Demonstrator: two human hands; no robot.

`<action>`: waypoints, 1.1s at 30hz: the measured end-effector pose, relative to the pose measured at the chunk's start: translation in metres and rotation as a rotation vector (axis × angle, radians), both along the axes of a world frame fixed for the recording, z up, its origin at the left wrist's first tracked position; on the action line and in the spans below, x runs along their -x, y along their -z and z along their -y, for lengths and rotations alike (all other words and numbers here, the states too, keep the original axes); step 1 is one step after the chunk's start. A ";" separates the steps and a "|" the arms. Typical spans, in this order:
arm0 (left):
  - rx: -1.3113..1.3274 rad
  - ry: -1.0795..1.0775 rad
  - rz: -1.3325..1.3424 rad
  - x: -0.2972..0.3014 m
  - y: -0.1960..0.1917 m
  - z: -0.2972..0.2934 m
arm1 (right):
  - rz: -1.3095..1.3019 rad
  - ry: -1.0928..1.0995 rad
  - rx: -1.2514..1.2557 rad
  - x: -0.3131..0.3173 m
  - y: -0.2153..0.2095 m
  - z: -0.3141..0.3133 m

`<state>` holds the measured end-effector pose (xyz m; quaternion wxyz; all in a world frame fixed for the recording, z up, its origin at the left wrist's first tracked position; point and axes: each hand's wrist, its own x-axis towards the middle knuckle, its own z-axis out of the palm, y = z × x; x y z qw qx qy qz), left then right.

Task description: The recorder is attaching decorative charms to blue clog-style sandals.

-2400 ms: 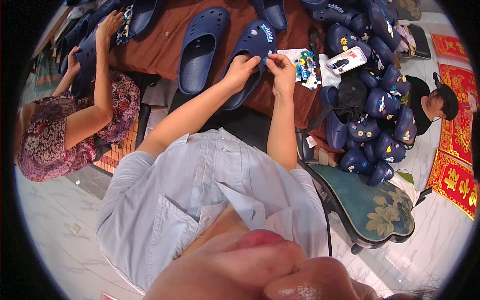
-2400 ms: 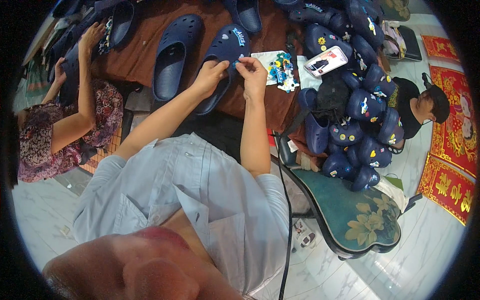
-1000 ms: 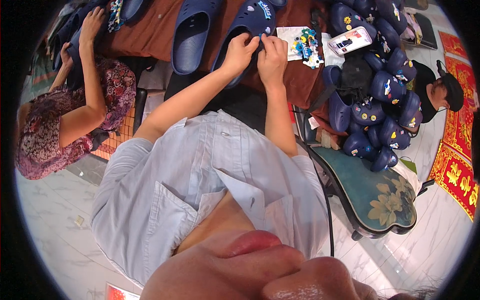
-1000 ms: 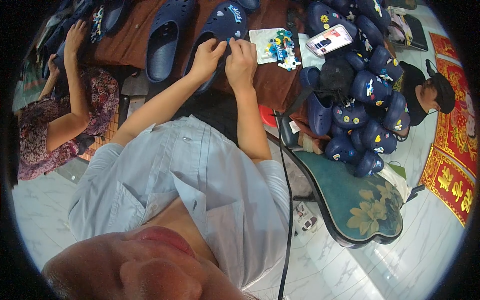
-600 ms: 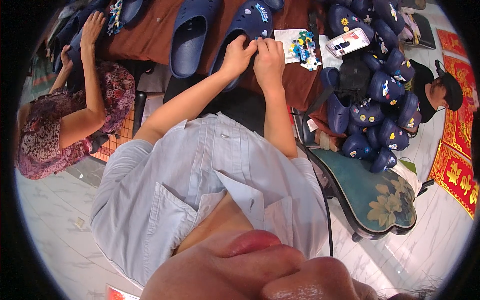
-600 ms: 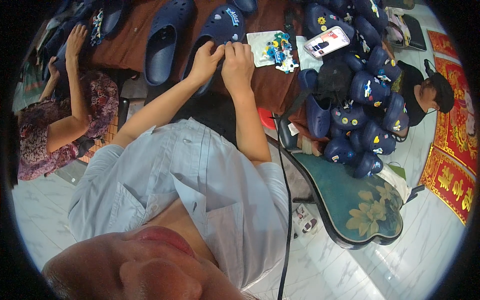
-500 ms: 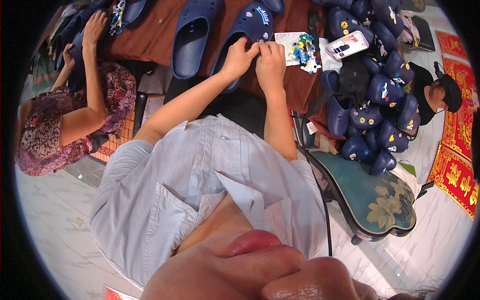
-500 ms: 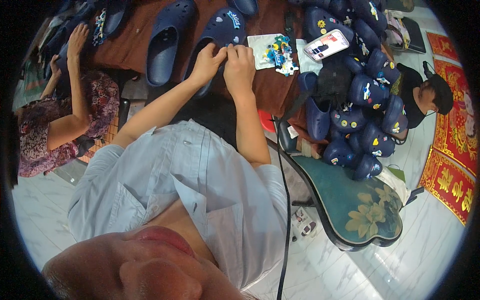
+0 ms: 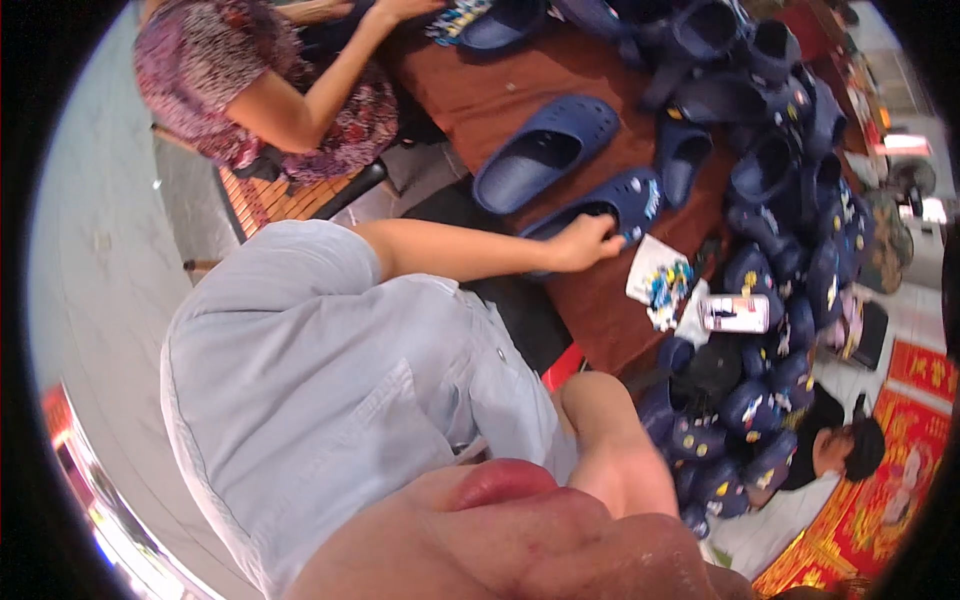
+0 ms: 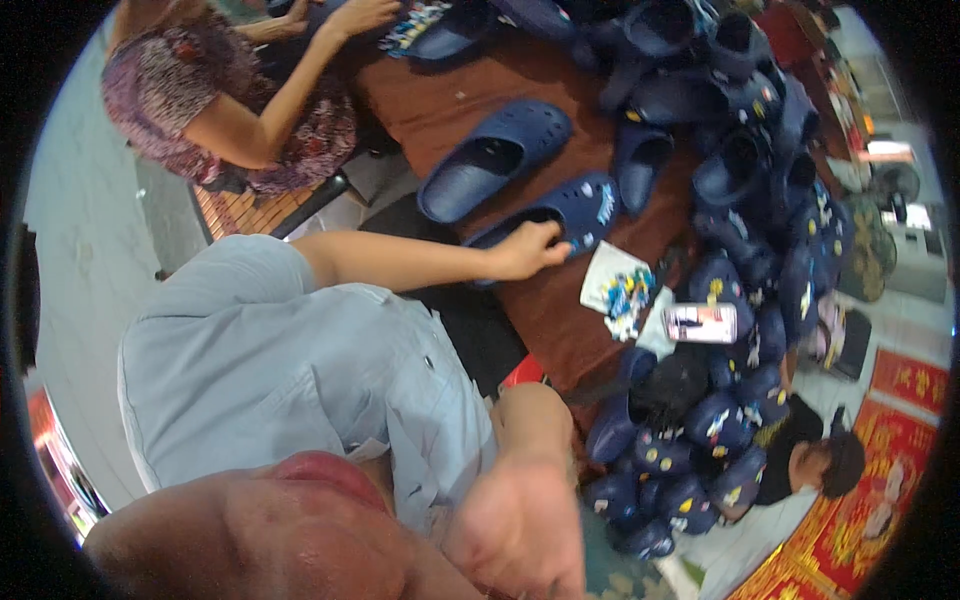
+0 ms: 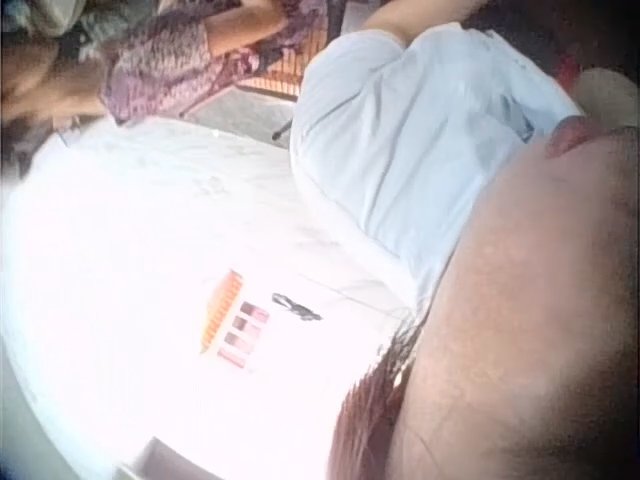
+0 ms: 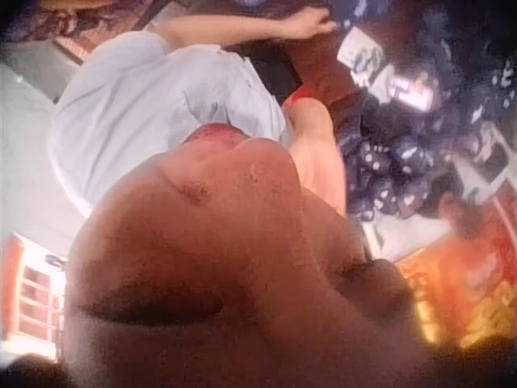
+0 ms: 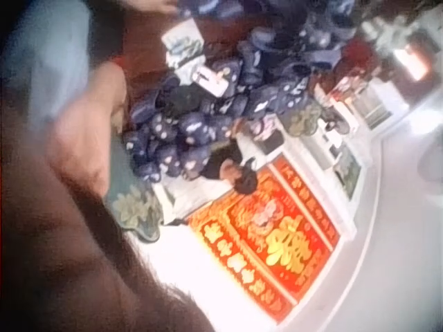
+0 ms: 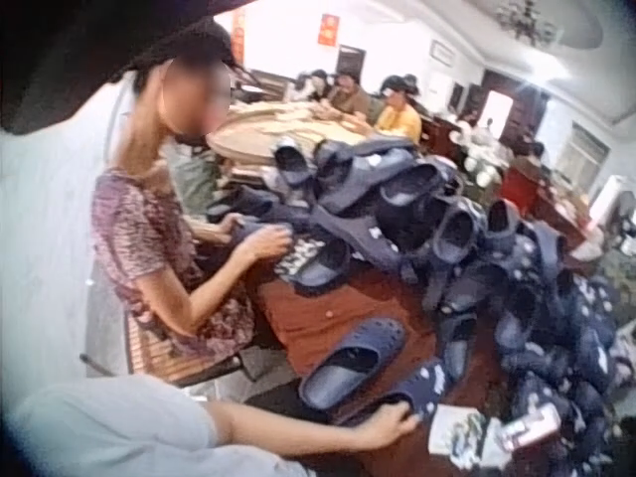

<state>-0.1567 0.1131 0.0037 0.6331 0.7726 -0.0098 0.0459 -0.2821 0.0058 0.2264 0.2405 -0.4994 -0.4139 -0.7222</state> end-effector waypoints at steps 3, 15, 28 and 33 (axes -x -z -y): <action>-0.023 0.050 0.014 0.003 -0.008 0.004 | 0.064 -0.120 -0.070 -0.012 0.006 -0.004; -0.084 0.511 -0.032 0.020 -0.049 -0.056 | 0.222 -0.376 -0.183 -0.043 0.014 -0.020; 0.048 0.377 -0.016 0.025 -0.062 -0.125 | 0.242 -0.527 -0.195 -0.027 0.006 -0.017; -0.056 0.162 0.073 0.012 -0.054 -0.134 | 0.250 -0.559 -0.218 -0.021 0.004 -0.024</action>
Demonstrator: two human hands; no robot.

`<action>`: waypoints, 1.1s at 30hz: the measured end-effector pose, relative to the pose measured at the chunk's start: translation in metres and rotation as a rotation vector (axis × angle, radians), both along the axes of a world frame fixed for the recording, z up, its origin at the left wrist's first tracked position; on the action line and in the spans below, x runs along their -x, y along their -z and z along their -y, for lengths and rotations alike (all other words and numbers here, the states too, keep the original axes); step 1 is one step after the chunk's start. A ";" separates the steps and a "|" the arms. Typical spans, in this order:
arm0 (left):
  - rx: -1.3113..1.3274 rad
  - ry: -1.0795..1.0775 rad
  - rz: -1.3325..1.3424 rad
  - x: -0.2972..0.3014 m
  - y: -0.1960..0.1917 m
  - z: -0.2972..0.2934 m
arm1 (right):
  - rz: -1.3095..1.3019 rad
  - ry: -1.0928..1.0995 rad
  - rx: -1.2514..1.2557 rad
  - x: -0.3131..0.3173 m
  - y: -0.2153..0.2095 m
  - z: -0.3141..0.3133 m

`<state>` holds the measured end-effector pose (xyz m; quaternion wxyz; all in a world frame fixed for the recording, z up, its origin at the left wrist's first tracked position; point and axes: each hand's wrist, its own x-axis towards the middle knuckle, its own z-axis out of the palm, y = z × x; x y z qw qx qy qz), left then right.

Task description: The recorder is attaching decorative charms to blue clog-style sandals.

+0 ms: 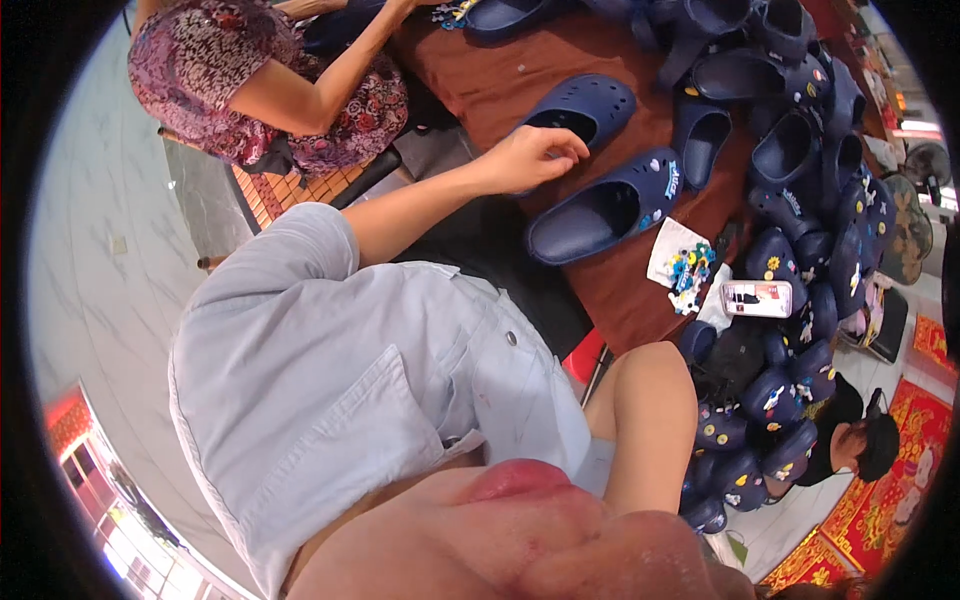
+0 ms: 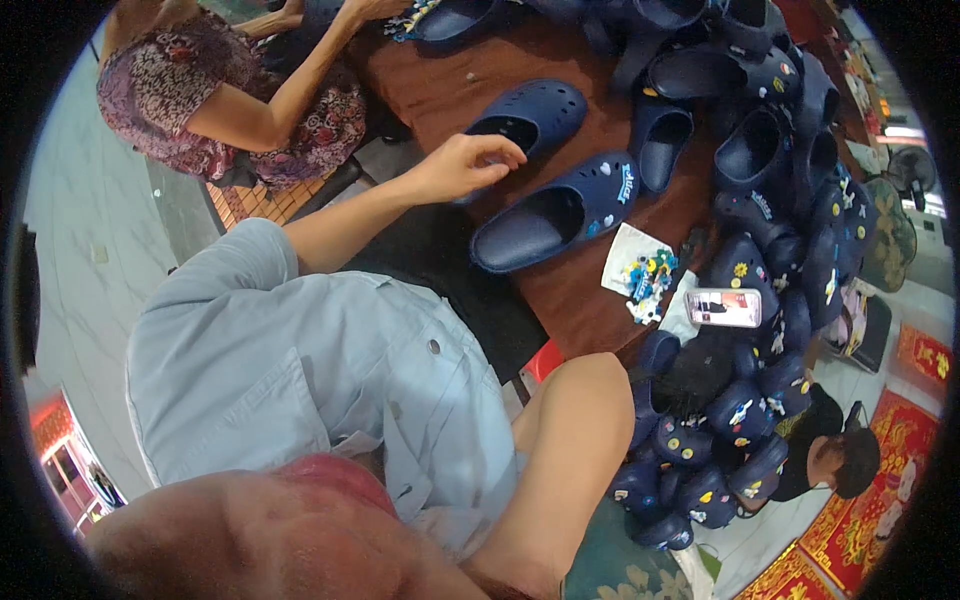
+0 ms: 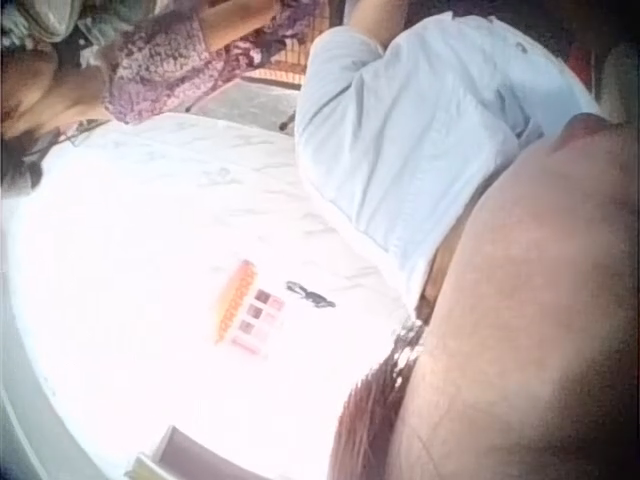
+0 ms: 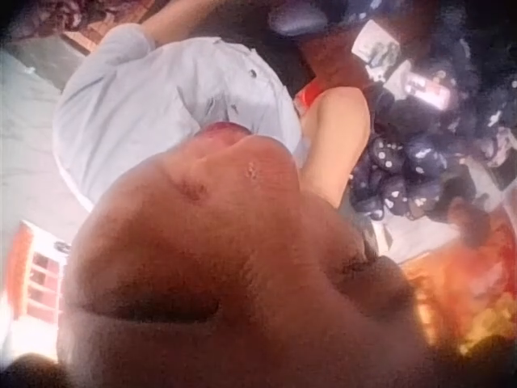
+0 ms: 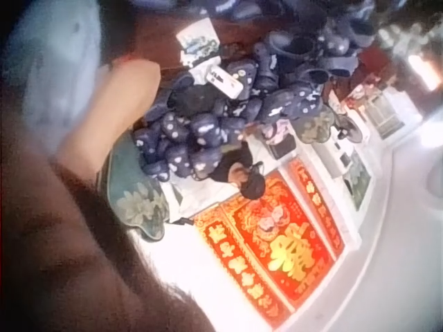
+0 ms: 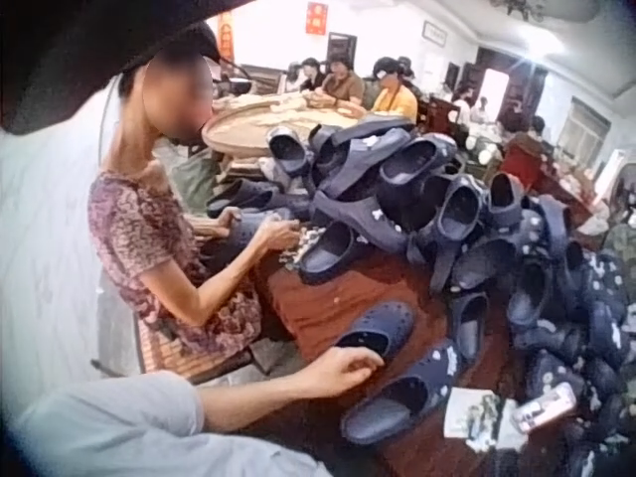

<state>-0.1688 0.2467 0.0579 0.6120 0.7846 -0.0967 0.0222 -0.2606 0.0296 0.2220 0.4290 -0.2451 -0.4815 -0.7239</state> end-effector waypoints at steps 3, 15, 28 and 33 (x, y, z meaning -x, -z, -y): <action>0.008 -0.136 0.037 -0.004 0.011 0.000 | 0.012 -0.030 -0.004 0.001 -0.001 0.002; 0.532 -0.177 -0.249 -0.034 0.041 0.014 | 0.077 0.024 0.014 0.011 -0.011 0.013; 1.326 -0.080 -0.507 -0.086 0.063 0.018 | -1.775 0.541 -0.203 -0.050 0.176 0.126; 1.398 -0.223 -0.687 -0.081 0.038 0.033 | -1.971 0.787 0.052 -0.056 0.210 0.146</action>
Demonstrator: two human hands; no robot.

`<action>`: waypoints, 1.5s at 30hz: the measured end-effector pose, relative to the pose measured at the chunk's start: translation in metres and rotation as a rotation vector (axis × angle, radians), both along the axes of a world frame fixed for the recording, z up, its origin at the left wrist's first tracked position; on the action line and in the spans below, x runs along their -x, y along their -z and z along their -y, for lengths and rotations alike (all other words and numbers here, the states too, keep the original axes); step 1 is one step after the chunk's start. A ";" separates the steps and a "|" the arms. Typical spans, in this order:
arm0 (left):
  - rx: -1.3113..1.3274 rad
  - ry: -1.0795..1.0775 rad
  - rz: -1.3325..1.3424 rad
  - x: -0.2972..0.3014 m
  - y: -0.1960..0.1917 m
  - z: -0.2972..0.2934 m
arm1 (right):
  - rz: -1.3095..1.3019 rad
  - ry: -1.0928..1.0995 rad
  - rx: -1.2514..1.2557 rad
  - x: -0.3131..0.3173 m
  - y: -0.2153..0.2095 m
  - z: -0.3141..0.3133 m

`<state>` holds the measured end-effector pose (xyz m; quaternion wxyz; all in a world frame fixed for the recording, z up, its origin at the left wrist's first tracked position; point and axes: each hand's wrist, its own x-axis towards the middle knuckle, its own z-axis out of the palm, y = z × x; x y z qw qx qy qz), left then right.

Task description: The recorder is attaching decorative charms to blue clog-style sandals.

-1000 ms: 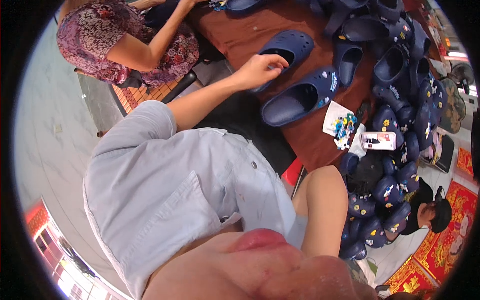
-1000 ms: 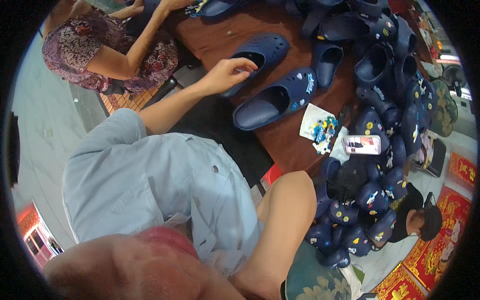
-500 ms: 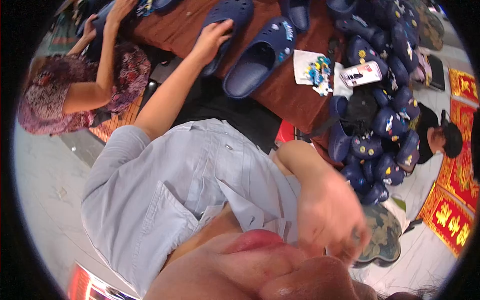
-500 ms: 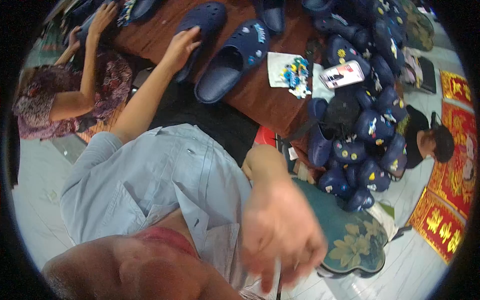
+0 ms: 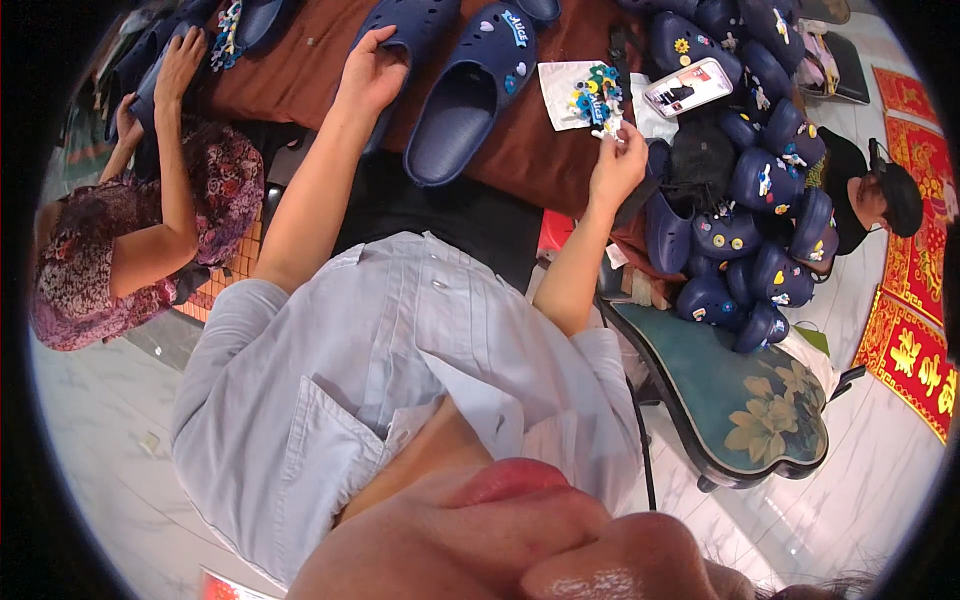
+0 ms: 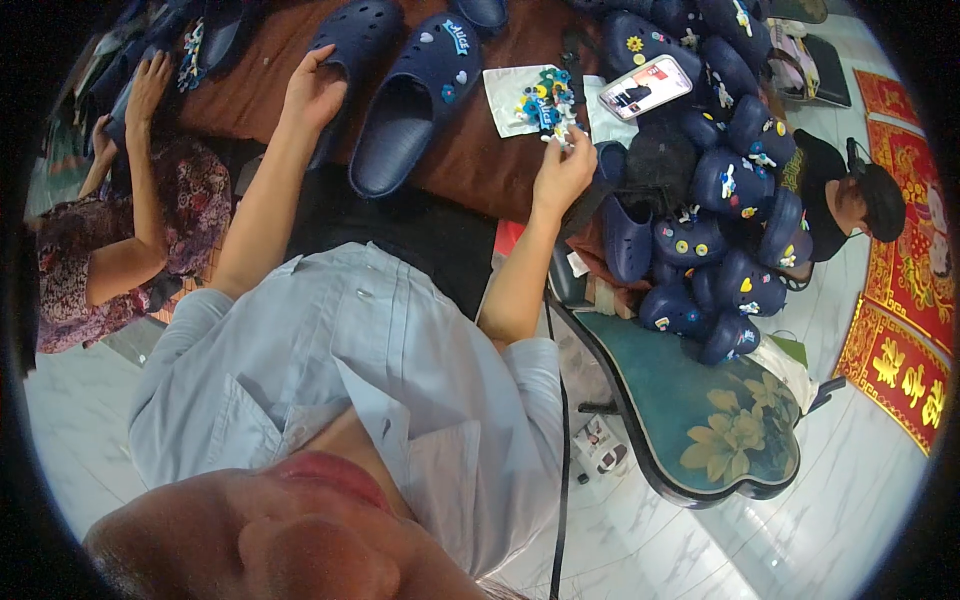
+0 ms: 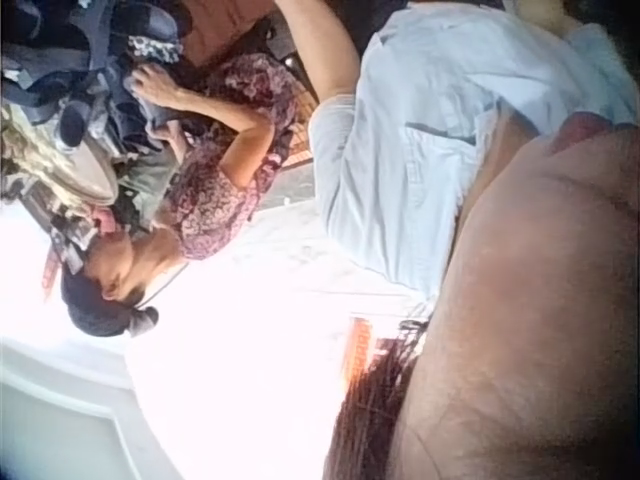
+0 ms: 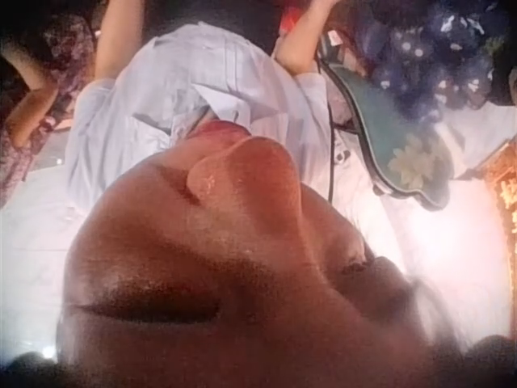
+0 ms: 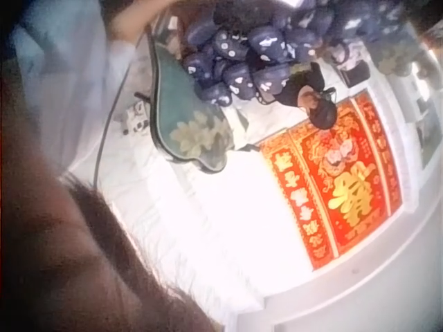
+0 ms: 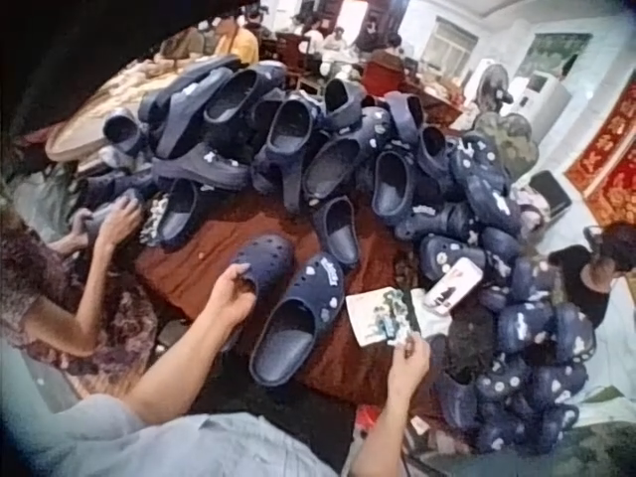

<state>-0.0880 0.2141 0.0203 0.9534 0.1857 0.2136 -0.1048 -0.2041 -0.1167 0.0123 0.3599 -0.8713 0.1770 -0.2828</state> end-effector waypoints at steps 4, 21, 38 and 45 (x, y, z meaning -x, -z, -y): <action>0.054 0.044 0.027 0.001 0.006 0.005 | -0.043 -0.100 0.452 -0.019 0.004 -0.007; -0.051 0.041 0.190 0.000 0.019 0.022 | 0.011 -0.033 0.710 -0.042 0.015 0.020; 0.033 0.069 0.253 -0.003 0.035 0.022 | 0.046 -0.815 0.125 -0.190 -0.048 -0.155; 0.050 0.036 0.224 -0.003 0.037 0.027 | 0.213 -0.978 0.495 -0.224 -0.025 -0.159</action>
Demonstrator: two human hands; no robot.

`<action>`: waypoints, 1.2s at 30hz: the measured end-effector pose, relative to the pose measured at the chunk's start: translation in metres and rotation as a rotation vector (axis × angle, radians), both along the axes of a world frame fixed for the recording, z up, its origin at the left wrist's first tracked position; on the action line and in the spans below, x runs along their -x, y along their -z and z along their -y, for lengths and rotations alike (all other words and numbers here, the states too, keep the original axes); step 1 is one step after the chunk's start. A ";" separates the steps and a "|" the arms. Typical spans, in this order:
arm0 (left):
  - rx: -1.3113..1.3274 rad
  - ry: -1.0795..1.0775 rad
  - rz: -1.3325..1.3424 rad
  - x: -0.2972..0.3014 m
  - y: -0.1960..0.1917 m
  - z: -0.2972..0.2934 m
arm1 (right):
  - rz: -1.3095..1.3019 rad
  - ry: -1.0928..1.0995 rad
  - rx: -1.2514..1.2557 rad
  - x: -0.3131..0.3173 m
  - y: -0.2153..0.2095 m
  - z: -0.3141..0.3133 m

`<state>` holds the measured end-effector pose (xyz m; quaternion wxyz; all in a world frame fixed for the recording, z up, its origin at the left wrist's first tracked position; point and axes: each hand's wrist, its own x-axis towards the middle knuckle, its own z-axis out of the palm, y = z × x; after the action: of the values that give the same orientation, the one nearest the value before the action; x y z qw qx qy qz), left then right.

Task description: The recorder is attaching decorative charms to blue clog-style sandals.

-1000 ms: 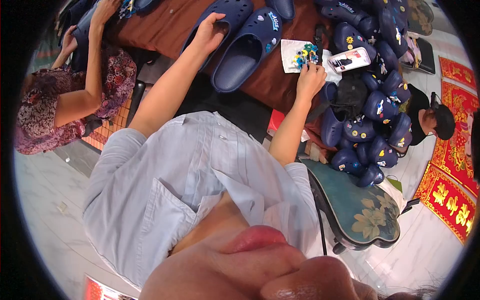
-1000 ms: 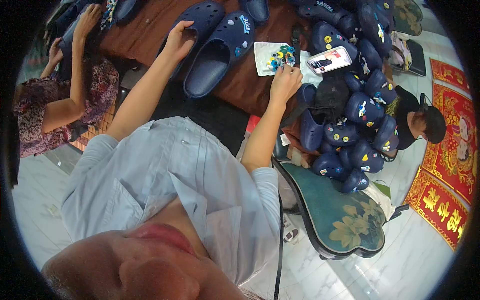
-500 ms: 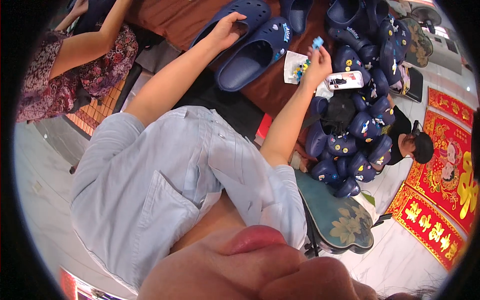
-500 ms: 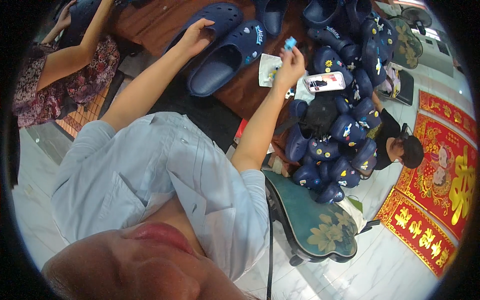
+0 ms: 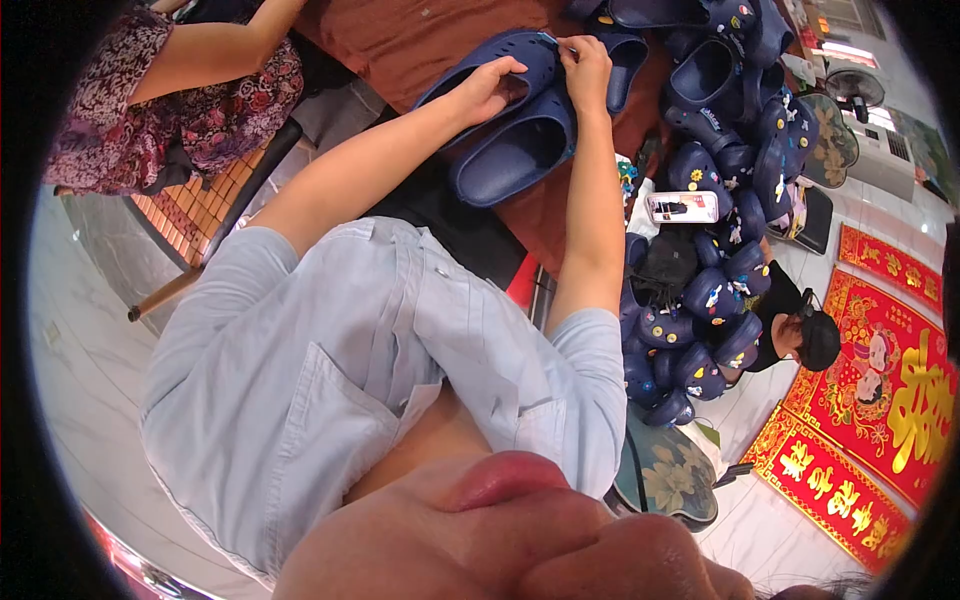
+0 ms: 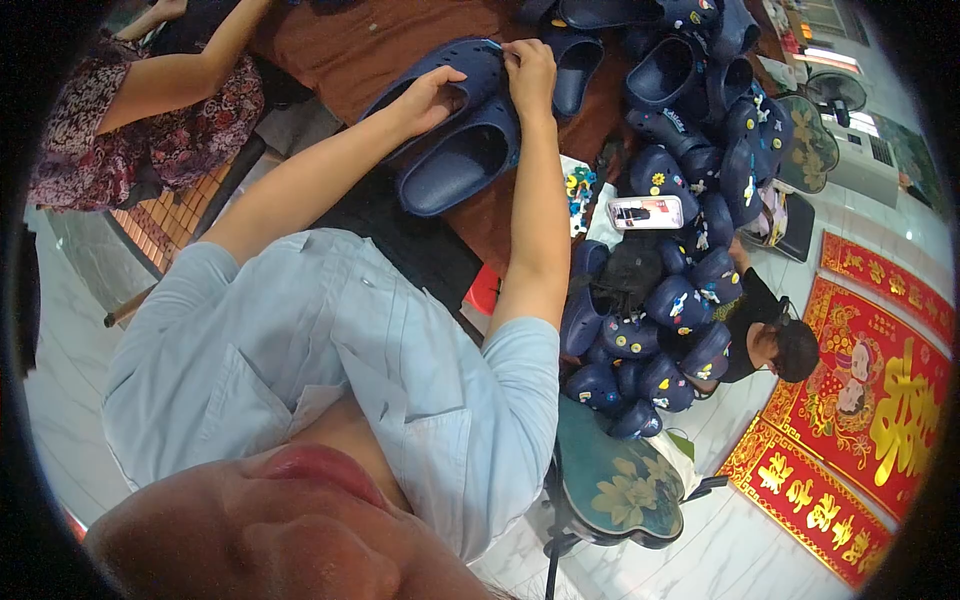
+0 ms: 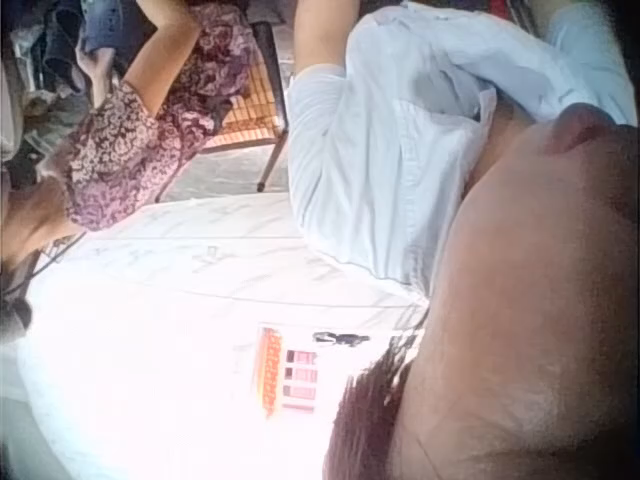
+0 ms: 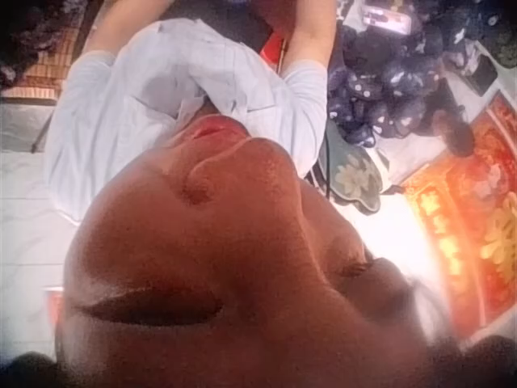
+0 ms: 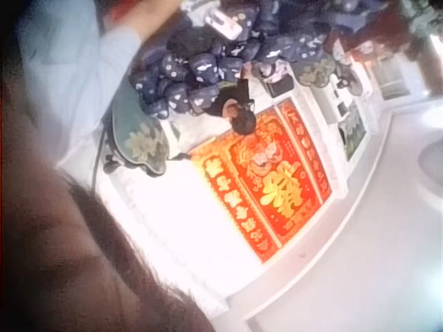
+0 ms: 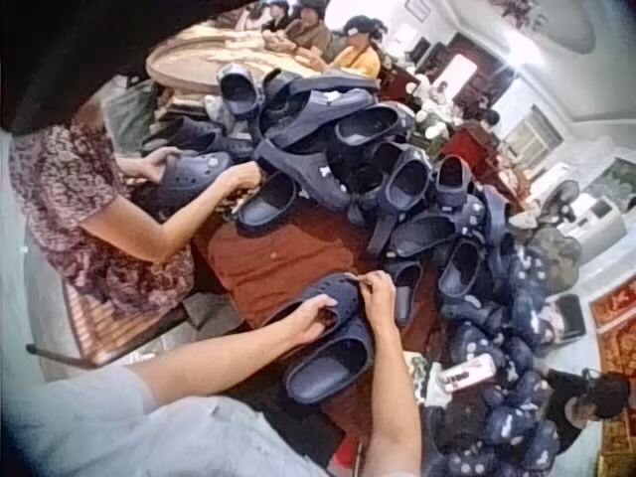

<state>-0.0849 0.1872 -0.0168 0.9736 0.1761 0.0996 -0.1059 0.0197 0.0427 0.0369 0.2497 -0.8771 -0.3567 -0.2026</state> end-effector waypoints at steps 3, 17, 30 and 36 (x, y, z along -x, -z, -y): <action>-0.001 -0.016 -0.029 0.003 -0.001 -0.001 | 0.127 -0.069 0.037 0.003 -0.001 -0.003; 0.017 -0.003 0.003 0.002 -0.001 -0.004 | 0.107 -0.060 0.209 0.017 -0.007 0.009; 0.037 0.063 0.025 -0.006 0.007 -0.016 | 0.096 0.055 0.538 0.025 -0.025 -0.020; 0.015 0.039 -0.079 -0.007 -0.001 -0.010 | 0.036 0.103 0.469 0.030 -0.026 -0.018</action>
<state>-0.0779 0.1973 -0.0158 0.9679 0.1665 0.1337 -0.1325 -0.0106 0.0605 0.0627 0.0223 -0.9243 -0.3533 -0.1423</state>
